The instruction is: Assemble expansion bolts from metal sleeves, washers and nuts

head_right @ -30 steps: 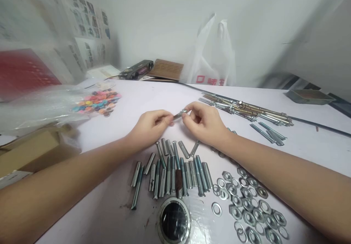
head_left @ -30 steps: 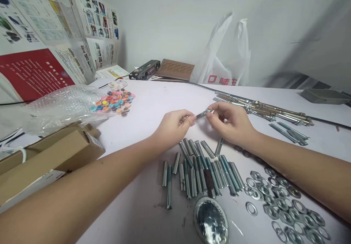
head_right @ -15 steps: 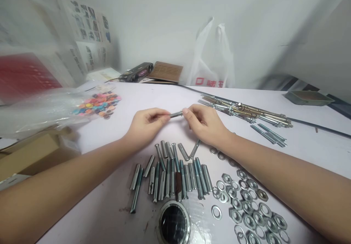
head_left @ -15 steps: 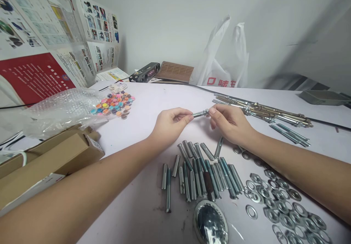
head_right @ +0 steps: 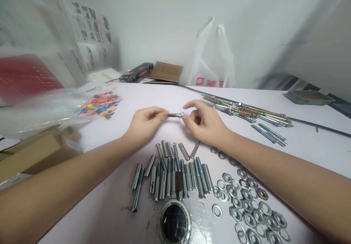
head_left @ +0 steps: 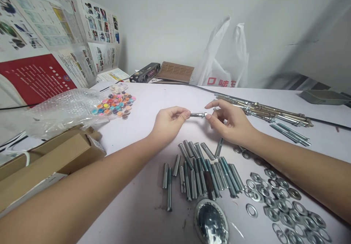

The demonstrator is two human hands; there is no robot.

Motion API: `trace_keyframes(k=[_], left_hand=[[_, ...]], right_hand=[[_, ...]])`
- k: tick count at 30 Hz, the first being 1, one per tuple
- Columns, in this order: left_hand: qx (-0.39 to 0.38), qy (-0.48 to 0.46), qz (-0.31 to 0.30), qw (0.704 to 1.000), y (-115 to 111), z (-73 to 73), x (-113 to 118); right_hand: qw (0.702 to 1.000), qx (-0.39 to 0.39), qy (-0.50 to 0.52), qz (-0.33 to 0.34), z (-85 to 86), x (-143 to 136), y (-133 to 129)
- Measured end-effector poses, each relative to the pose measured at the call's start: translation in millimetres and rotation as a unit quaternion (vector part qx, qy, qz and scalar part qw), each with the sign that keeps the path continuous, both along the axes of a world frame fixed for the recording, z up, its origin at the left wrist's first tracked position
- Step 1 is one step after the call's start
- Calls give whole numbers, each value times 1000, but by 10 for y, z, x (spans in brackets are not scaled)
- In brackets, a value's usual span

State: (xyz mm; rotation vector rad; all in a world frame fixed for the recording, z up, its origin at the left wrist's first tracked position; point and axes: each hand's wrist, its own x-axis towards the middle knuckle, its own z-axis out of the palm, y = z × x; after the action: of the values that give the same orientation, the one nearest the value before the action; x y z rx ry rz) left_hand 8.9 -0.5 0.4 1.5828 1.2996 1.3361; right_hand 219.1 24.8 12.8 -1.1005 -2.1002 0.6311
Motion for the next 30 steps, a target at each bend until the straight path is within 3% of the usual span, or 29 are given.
trace_keyframes(k=[4, 18, 21, 25, 30], left_hand=[[2, -5, -7, 1000, 6, -12, -6], [1, -9, -6, 1000, 14, 3, -1], [1, -11, -10, 1000, 12, 6, -2], [-2, -13, -11, 1000, 14, -1, -7], [-7, -23, -14, 1000, 23, -17, -11]], right_hand=[[998, 15, -54, 10, 8, 0, 18], [998, -14, 15, 52, -31, 22, 8], [998, -6, 2, 55, -31, 23, -3], [996, -53, -21, 76, -61, 45, 23], [998, -18, 23, 56, -36, 13, -20]])
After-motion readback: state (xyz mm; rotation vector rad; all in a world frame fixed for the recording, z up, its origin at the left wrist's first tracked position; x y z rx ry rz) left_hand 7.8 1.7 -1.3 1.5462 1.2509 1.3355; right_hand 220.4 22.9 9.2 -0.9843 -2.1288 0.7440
